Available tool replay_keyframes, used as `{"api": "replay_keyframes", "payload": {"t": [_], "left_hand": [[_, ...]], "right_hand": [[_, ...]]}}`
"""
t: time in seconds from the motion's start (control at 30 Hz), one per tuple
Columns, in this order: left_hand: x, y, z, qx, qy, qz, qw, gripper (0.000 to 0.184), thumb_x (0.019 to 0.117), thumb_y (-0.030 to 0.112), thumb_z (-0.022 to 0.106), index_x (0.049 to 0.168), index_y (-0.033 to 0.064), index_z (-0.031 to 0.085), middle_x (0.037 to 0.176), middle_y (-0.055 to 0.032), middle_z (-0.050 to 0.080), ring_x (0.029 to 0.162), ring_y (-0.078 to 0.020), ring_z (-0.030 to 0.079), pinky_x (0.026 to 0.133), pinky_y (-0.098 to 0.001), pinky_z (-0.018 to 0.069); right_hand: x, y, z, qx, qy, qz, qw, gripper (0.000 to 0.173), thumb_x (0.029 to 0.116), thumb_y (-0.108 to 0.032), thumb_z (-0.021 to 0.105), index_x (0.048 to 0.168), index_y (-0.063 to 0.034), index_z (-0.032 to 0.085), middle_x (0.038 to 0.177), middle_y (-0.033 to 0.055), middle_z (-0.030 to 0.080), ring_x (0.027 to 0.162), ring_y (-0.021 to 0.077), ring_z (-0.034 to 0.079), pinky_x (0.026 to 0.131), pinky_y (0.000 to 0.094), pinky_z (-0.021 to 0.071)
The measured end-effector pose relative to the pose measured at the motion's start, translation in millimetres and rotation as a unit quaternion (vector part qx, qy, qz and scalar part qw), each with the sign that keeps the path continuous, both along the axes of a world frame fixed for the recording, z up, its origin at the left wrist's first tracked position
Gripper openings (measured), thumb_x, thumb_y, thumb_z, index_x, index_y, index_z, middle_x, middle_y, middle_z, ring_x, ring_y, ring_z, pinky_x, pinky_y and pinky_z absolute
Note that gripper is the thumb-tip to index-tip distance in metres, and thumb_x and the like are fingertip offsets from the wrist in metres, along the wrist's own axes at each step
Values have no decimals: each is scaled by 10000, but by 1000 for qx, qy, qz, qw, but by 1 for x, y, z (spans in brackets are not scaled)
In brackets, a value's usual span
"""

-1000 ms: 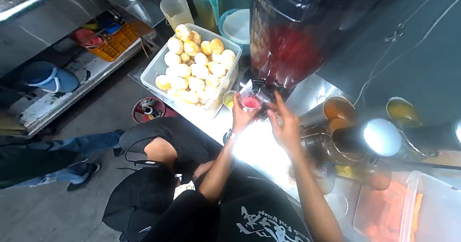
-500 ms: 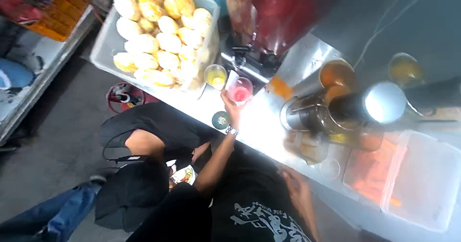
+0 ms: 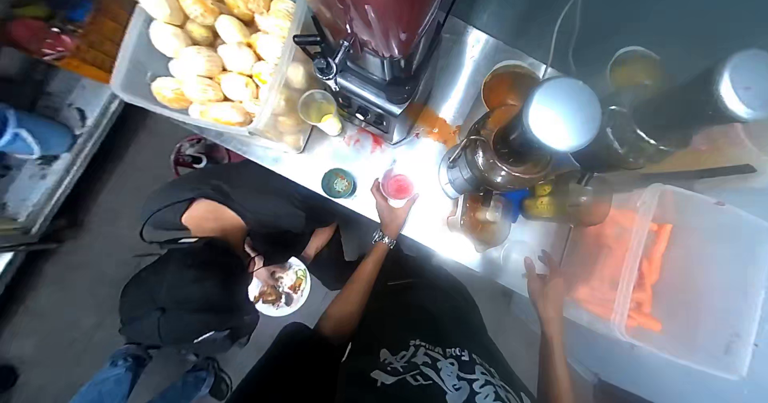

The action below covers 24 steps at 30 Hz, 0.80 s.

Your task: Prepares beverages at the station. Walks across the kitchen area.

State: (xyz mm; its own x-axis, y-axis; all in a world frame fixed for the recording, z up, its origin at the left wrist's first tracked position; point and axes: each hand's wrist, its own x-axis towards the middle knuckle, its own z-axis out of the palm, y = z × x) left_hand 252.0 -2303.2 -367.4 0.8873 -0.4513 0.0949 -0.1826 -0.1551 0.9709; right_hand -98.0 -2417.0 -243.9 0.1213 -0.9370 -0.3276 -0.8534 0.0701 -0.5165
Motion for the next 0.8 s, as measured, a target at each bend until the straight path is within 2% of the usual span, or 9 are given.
{"api": "replay_keyframes", "payload": {"t": [0.07,0.2,0.3,0.37,0.47,0.57,0.67,0.73,0.8], "left_hand": [[-3,5,2,12,-12,-3,1000,1144,665,216,972,1539,81,246,1497,-168,478,1353,-233,529,1117,-427,475],[-7,20,5,31,-54,-13,998,1187,664,207,969,1578,73,223,1590,-170,378,1439,-260,437,1166,-418,424],[-17,34,15,60,-34,-9,998,1212,653,239,971,1593,91,221,1601,-152,377,1448,-248,427,1165,-420,425],[-25,45,33,55,-5,-6,998,1130,730,285,906,1587,57,207,1614,-160,353,1484,-243,367,1199,-427,376],[-45,64,96,-14,10,-46,999,1019,799,398,807,1566,31,244,1592,-151,396,1461,-261,409,1180,-468,406],[-62,77,175,-36,24,-219,975,1220,716,706,785,1544,-29,273,1547,-173,466,1450,-281,433,1201,-483,382],[-60,76,209,3,25,-342,939,1294,596,559,938,1533,-66,299,1520,-185,493,1458,-258,422,1268,-481,264],[-51,85,197,16,27,-276,961,1160,632,496,947,1480,-69,391,1349,-160,631,1289,-196,592,1145,-395,457],[-28,103,176,-2,27,-169,985,987,691,419,937,1391,-89,461,1214,-163,685,1149,-209,667,1036,-390,545]], "right_hand": [[1,-3,-4,19,-10,12,1000,493,1028,-279,624,1439,-18,547,1347,233,622,900,311,711,804,498,579],[-5,-10,-11,1,-25,76,997,261,1034,-121,568,1228,21,670,1020,193,720,657,231,695,649,433,607],[-15,-23,20,43,24,172,984,233,1030,-125,565,1177,-3,699,989,178,733,739,284,715,715,517,600],[-17,-31,62,59,29,247,967,232,1004,-142,592,1154,-18,718,941,166,738,721,305,696,686,556,573],[-2,-34,125,51,-45,315,947,271,963,-171,570,1155,-57,724,950,45,753,605,110,674,544,332,602],[51,-27,149,15,-134,396,908,269,963,-176,572,1138,-61,742,983,31,744,628,42,647,543,238,573],[143,-12,134,101,-196,484,847,270,1000,-204,589,1182,-65,732,1005,44,744,680,71,675,605,269,604],[210,2,117,168,-201,509,820,267,1032,-230,577,1167,-51,722,917,41,731,656,73,658,612,270,589],[271,14,105,204,-197,514,809,275,1051,-245,572,1184,-52,716,905,24,745,698,68,668,672,271,582]]}}
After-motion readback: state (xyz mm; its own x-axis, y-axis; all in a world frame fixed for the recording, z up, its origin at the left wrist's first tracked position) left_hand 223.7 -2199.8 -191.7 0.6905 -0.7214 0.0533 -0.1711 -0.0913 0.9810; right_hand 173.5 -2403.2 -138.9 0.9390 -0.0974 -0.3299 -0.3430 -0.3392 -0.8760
